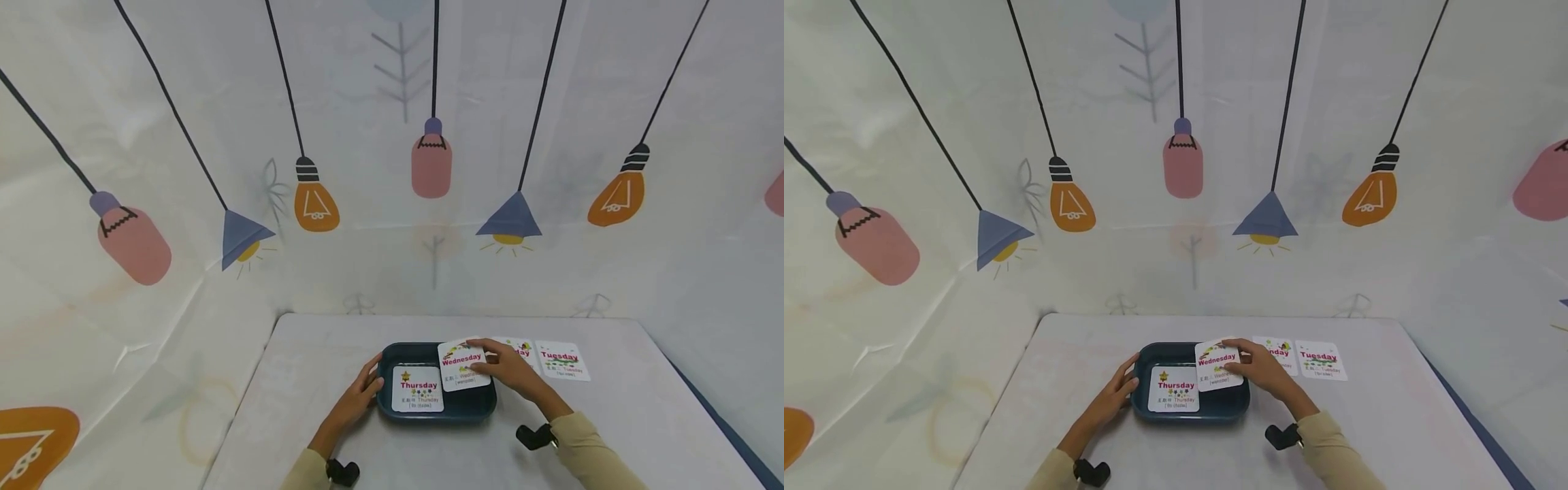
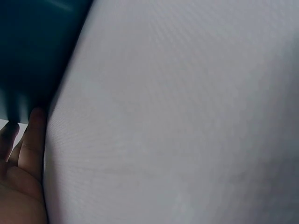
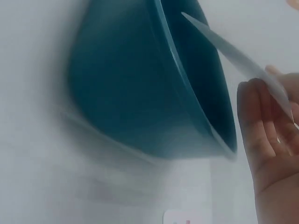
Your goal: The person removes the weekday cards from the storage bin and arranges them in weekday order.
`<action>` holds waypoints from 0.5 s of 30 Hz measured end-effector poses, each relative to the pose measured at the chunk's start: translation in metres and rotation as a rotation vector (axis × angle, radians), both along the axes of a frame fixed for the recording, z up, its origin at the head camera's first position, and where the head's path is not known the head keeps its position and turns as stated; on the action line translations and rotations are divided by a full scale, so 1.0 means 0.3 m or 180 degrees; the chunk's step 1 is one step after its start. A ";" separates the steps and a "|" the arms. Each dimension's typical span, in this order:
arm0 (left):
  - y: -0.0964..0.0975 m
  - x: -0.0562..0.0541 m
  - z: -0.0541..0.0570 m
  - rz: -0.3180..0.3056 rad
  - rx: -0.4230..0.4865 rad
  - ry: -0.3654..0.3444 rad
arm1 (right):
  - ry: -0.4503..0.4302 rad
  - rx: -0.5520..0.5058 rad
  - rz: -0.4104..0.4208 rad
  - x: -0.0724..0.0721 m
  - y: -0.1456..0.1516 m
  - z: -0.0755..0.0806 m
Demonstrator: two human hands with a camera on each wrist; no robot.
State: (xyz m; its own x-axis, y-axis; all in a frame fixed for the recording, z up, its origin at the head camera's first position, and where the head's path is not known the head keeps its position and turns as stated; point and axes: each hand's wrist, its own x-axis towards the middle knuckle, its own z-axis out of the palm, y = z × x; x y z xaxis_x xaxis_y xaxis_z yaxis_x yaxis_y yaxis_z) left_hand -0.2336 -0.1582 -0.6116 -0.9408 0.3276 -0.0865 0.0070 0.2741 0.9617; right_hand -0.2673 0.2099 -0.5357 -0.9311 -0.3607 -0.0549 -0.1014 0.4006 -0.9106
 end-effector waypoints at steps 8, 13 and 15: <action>-0.004 0.010 0.007 0.0017 -0.0030 -0.0015 | -0.0003 0.0032 -0.0408 0.003 0.116 -0.020; -0.003 0.007 0.008 0.0000 -0.0025 -0.0012 | 0.0015 0.0080 -0.0668 -0.005 0.225 -0.010; -0.002 0.002 0.007 0.0015 -0.0015 -0.0001 | 0.0093 0.0219 -0.0750 -0.011 0.268 -0.001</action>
State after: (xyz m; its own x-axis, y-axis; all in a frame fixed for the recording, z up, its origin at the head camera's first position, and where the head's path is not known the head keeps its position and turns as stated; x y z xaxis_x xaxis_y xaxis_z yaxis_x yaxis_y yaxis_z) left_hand -0.2331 -0.1589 -0.6096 -0.9424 0.3226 -0.0884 0.0053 0.2787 0.9604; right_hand -0.2706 0.2901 -0.5361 -0.9906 -0.1298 -0.0435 -0.0239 0.4772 -0.8785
